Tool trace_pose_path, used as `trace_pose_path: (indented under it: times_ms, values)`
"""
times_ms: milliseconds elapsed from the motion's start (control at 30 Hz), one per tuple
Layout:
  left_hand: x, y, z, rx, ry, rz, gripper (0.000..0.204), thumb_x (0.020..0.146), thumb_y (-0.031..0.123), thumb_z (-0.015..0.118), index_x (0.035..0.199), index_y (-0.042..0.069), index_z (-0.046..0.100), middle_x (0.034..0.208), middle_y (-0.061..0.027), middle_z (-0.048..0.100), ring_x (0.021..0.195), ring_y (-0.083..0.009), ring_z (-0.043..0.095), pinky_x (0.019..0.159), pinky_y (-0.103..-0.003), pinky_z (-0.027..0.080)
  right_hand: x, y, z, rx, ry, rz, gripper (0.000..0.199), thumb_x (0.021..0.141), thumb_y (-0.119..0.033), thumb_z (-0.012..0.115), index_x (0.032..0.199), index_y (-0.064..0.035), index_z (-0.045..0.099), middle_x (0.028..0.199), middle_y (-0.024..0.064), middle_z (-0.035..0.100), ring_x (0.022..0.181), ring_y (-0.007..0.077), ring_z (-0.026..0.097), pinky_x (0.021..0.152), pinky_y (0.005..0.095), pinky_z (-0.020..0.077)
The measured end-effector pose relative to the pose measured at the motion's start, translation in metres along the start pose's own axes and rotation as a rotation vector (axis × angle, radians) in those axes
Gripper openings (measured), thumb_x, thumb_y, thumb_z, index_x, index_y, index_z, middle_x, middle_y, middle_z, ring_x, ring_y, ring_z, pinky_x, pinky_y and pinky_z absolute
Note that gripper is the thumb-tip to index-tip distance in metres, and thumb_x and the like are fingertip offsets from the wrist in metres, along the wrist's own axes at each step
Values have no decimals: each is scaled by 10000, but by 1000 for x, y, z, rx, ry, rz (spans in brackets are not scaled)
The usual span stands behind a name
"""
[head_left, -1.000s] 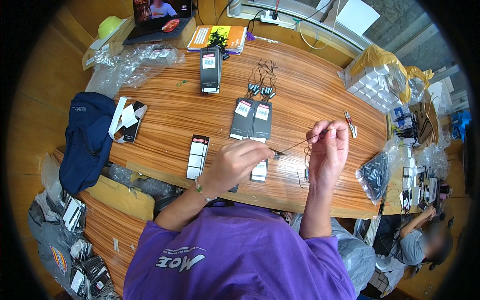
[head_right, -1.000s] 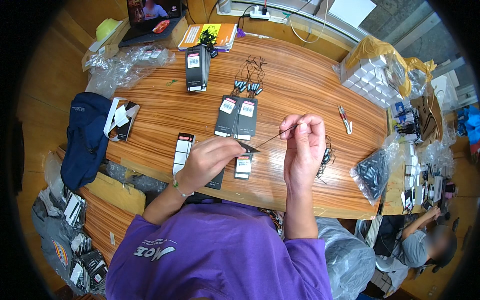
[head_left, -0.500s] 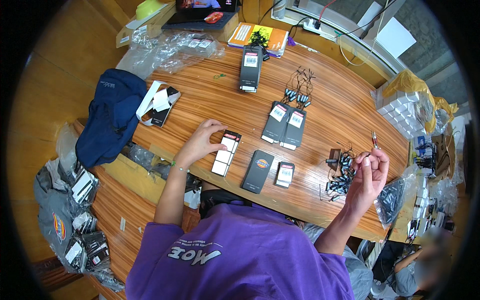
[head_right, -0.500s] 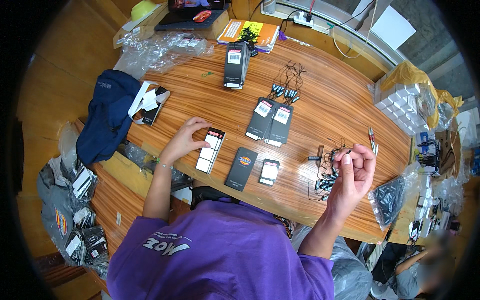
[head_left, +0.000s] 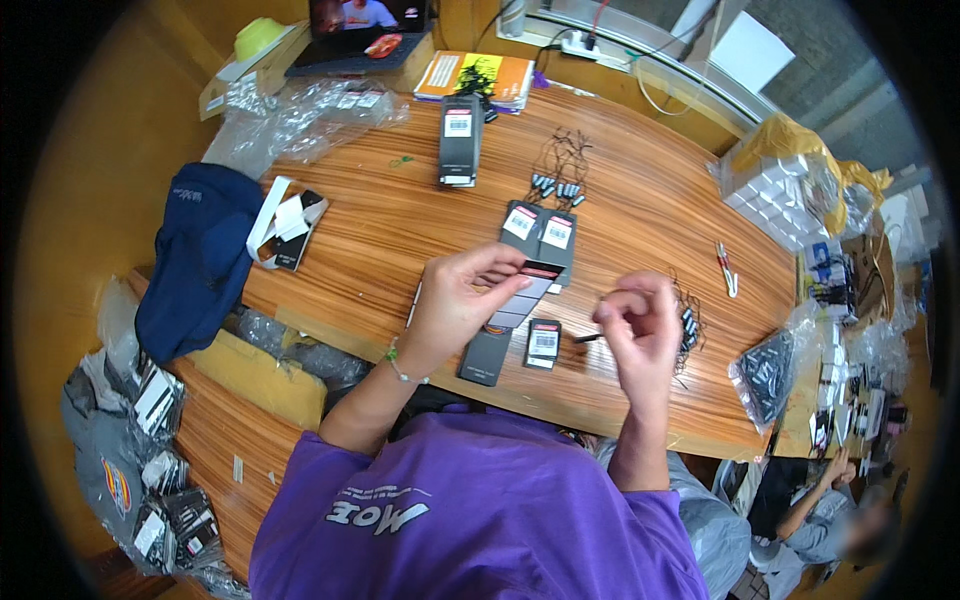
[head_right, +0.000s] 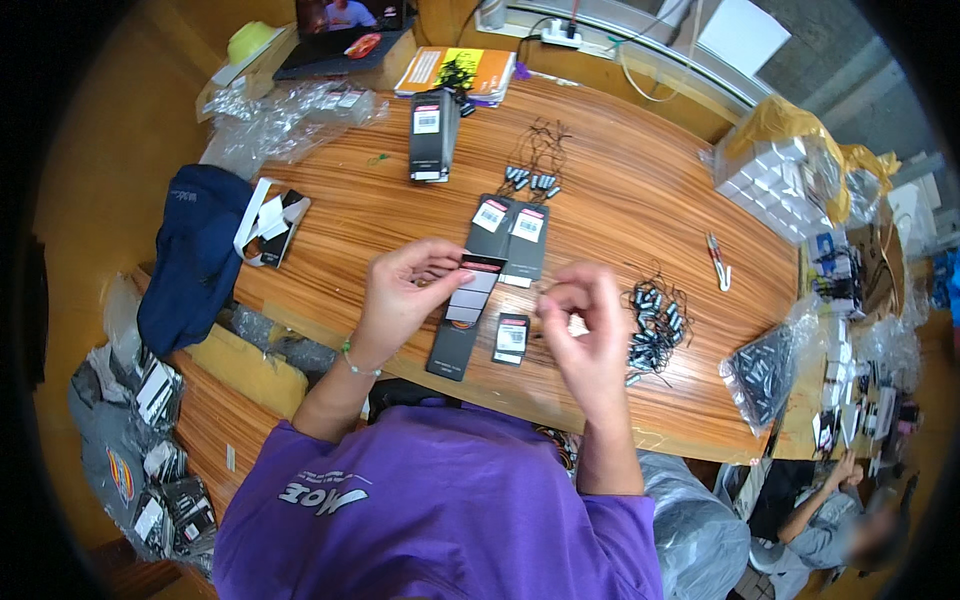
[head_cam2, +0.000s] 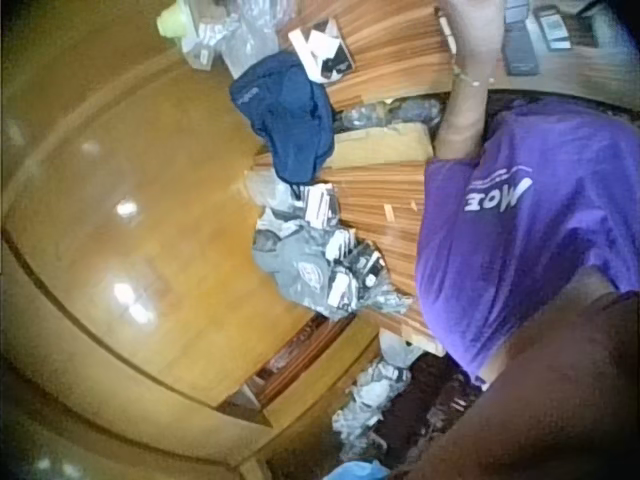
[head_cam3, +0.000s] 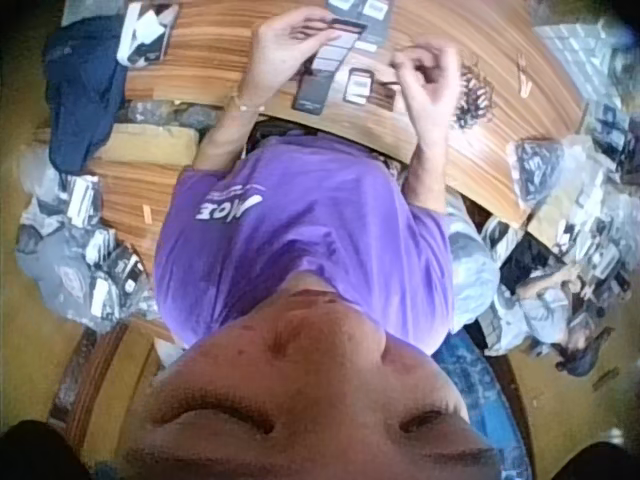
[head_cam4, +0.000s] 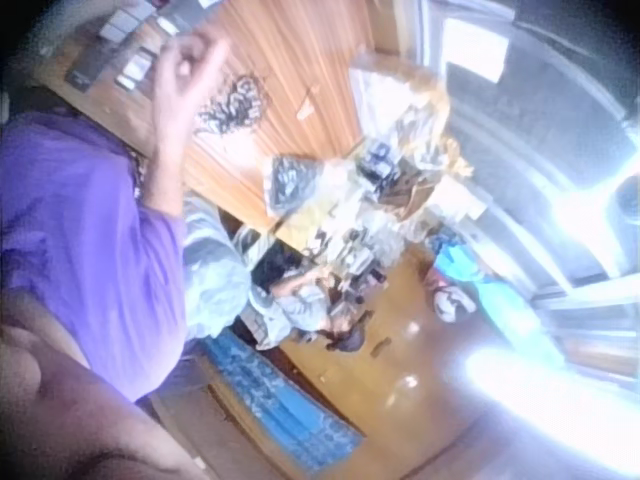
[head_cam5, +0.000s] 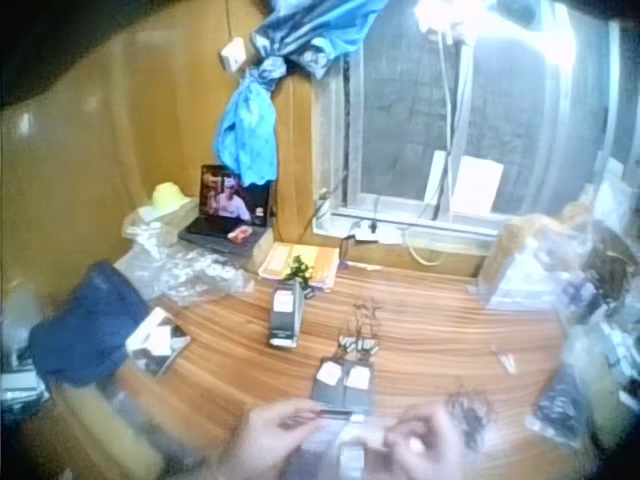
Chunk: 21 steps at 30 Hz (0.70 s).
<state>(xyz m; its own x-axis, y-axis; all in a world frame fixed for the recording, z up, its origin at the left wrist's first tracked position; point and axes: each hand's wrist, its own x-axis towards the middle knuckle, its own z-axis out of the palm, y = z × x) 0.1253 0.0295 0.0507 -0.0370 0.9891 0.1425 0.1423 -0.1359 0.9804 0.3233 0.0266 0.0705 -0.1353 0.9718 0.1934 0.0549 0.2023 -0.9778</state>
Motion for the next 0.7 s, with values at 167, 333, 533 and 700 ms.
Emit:
trace_pose_path:
  times_ms: [167, 333, 533, 700]
  values:
    - [-1, 16, 26, 64, -60, 171, 129, 752, 29, 668, 871, -13, 641, 801, -96, 659, 723, -142, 646, 623, -237, 527, 1, -5, 9, -80, -12, -28, 241, 793, 42, 567, 989, -1, 433, 656, 20, 538, 567, 56, 426, 522, 197, 352]
    - [-3, 25, 29, 62, -87, 236, 131, 752, 13, 658, 879, -15, 643, 822, -95, 661, 720, -150, 647, 623, -241, 527, 0, -5, 8, -87, 30, -53, 240, 795, 48, 559, 987, -4, 425, 656, 23, 540, 566, 60, 420, 529, 199, 357]
    - [-3, 23, 26, 138, -110, 296, 135, 732, -21, 656, 867, -8, 650, 859, -94, 662, 741, -150, 640, 634, -244, 520, -1, -6, 10, 132, 20, -2, 262, 811, 57, 533, 1012, -29, 389, 699, 29, 547, 629, 68, 495, 554, 193, 384]
    - [2, 24, 22, 220, -153, 463, 147, 708, -20, 662, 850, 16, 653, 865, -86, 663, 769, -199, 640, 671, -281, 506, 2, -5, 4, 402, -28, 124, 276, 817, 59, 526, 1008, -55, 364, 731, 49, 564, 681, 90, 550, 564, 193, 410]
